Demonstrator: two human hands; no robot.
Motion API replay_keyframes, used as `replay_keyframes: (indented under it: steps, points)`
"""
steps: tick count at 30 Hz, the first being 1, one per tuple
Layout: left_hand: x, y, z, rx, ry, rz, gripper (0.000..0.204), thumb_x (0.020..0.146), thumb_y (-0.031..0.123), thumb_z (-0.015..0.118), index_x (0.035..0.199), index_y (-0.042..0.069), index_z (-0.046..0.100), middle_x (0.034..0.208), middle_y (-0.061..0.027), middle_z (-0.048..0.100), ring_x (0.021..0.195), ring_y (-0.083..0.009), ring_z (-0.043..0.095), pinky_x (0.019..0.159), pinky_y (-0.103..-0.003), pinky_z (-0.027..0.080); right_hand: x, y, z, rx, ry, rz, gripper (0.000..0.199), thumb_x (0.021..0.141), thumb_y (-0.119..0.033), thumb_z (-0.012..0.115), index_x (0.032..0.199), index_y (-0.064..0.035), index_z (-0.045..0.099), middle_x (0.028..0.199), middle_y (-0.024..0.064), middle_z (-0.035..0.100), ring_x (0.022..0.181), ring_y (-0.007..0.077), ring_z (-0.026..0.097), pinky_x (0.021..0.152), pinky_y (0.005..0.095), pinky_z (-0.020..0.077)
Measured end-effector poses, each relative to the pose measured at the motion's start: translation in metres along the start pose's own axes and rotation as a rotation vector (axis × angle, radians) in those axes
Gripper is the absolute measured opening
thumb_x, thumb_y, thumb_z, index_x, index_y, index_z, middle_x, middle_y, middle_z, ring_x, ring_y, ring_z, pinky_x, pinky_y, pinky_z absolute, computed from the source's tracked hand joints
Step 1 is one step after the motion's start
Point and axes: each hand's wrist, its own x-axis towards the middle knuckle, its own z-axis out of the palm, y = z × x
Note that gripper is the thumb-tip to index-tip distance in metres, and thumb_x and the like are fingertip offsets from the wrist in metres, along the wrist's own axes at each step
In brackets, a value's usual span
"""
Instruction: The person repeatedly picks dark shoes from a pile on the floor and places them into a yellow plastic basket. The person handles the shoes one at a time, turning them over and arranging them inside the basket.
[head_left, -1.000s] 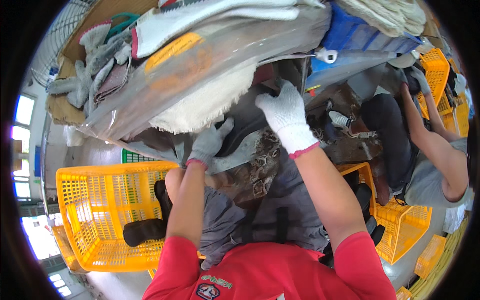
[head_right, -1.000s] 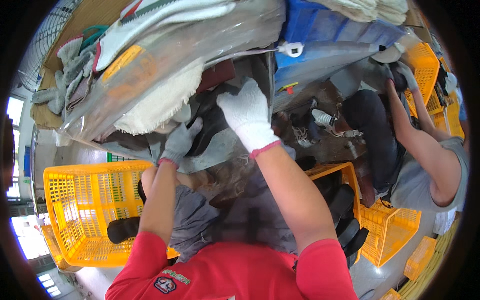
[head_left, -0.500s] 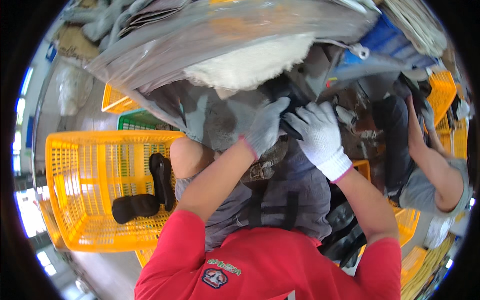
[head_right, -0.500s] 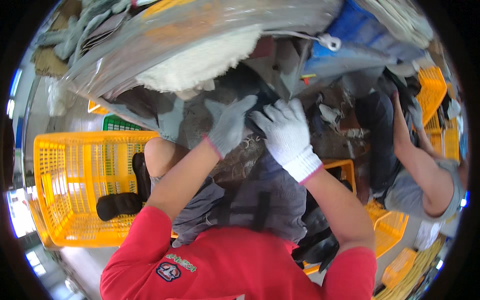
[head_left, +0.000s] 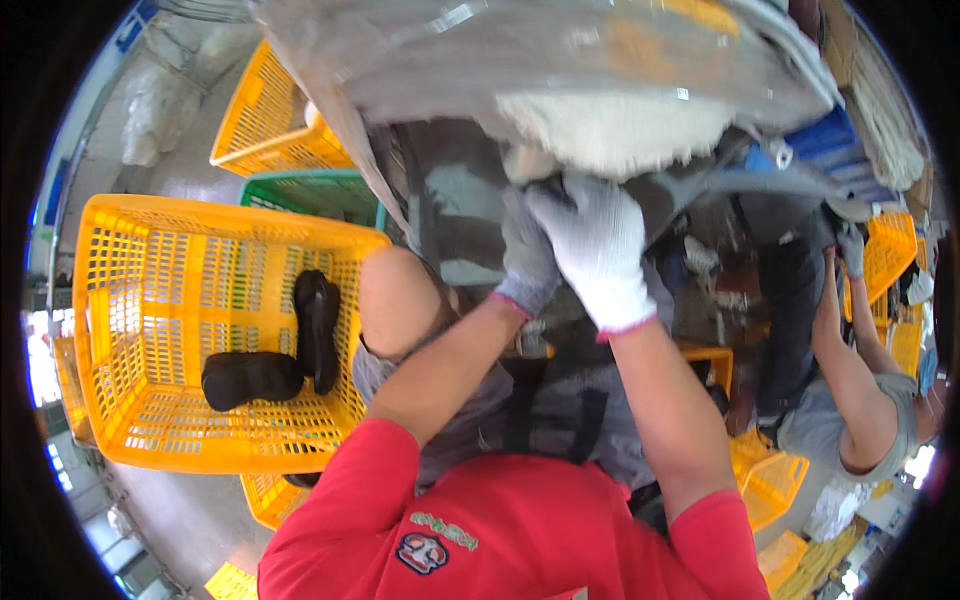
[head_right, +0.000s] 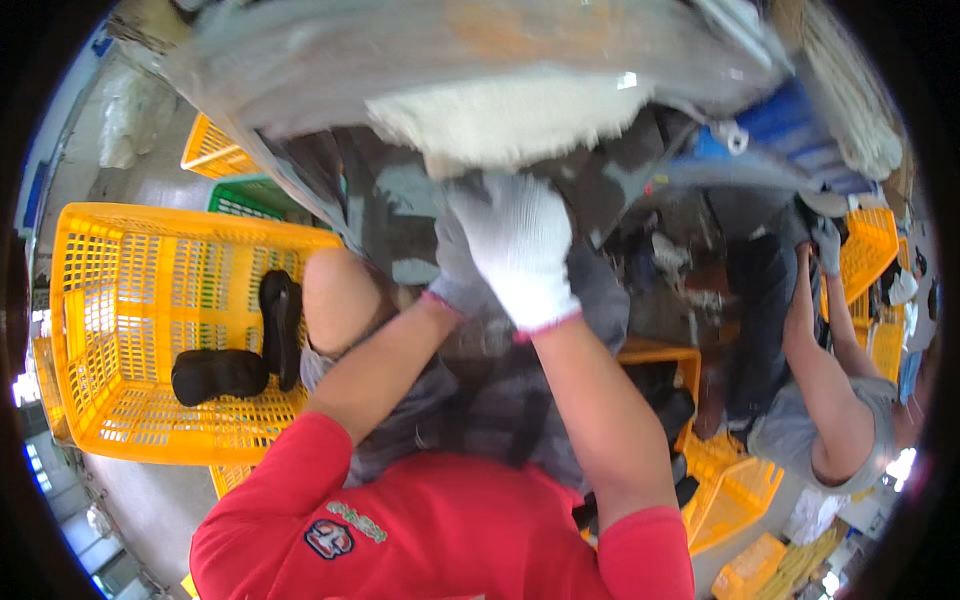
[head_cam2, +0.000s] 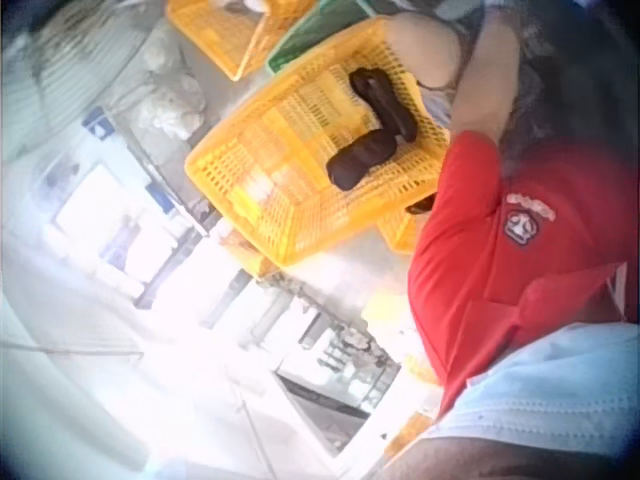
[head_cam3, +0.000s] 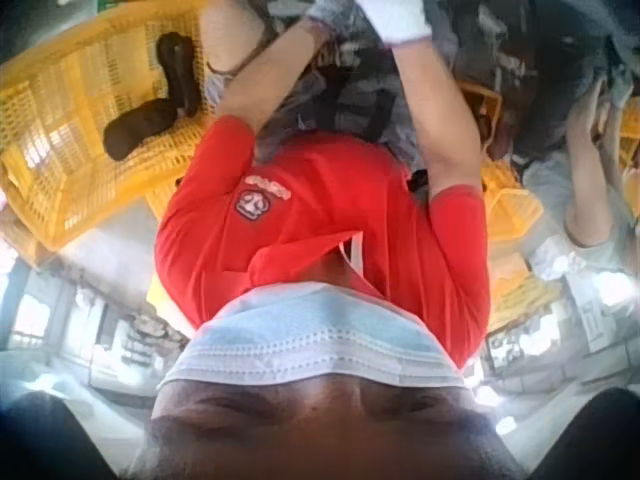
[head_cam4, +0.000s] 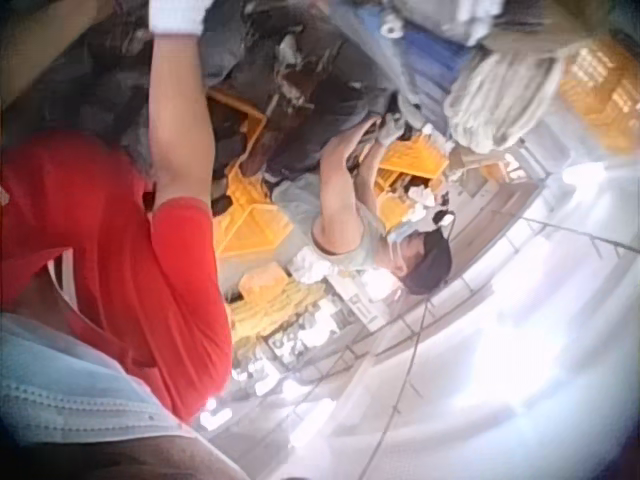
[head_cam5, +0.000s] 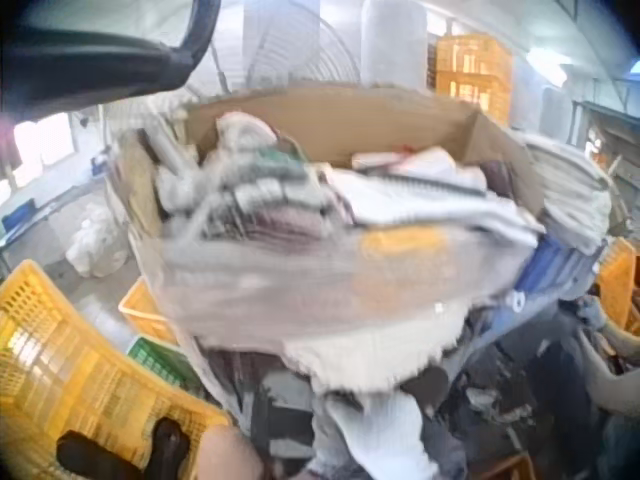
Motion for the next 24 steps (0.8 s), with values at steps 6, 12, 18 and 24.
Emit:
replay_keyframes:
  steps: [6,12,18,24]
  points:
    - [0.013,0.015,0.001,-0.76,-0.305,-0.511,0.053,0.113,0.052,0.05,0.139,0.007,0.061,0.12,-0.0133,0.069,0.11,-0.0308,0.069,0.098,-0.044,0.057,-0.033,-0.035,-0.051,0.872,-0.352,0.561,0.078,0.093,-0.04,0.081,0.151,0.0058,0.058,0.151,0.0288,0.063,0.144,0.0406,0.059,0.119,0.0437,0.0457]
    - [0.022,0.017,0.004,-0.657,-0.338,-0.459,0.057,0.113,0.054,0.046,0.144,0.007,0.058,0.13,-0.014,0.066,0.119,-0.0303,0.066,0.104,-0.044,0.055,0.01,-0.024,-0.054,1.07,-0.505,0.482,0.061,0.092,-0.021,0.079,0.146,-0.0002,0.058,0.136,0.0243,0.069,0.119,0.0428,0.069,0.103,0.0463,0.0552]
    - [0.009,0.014,0.005,-0.857,-0.307,-0.585,0.061,0.114,0.056,0.043,0.149,0.007,0.055,0.141,-0.0147,0.063,0.128,-0.0299,0.063,0.111,-0.045,0.052,-0.067,-0.065,-0.072,0.551,-0.18,0.439,0.065,0.087,-0.021,0.09,0.141,0.0014,0.063,0.12,0.0202,0.075,0.109,0.0289,0.076,0.097,0.0395,0.0586]
    - [0.028,0.005,-0.001,-0.794,-0.368,-0.449,0.065,0.115,0.058,0.04,0.152,0.007,0.053,0.148,-0.015,0.062,0.135,-0.0293,0.061,0.116,-0.045,0.051,-0.038,0.001,0.007,0.46,-0.007,0.403,0.051,0.086,-0.047,0.089,0.109,-0.0033,0.076,0.093,0.0178,0.078,0.087,0.0375,0.079,0.078,0.0448,0.0616]
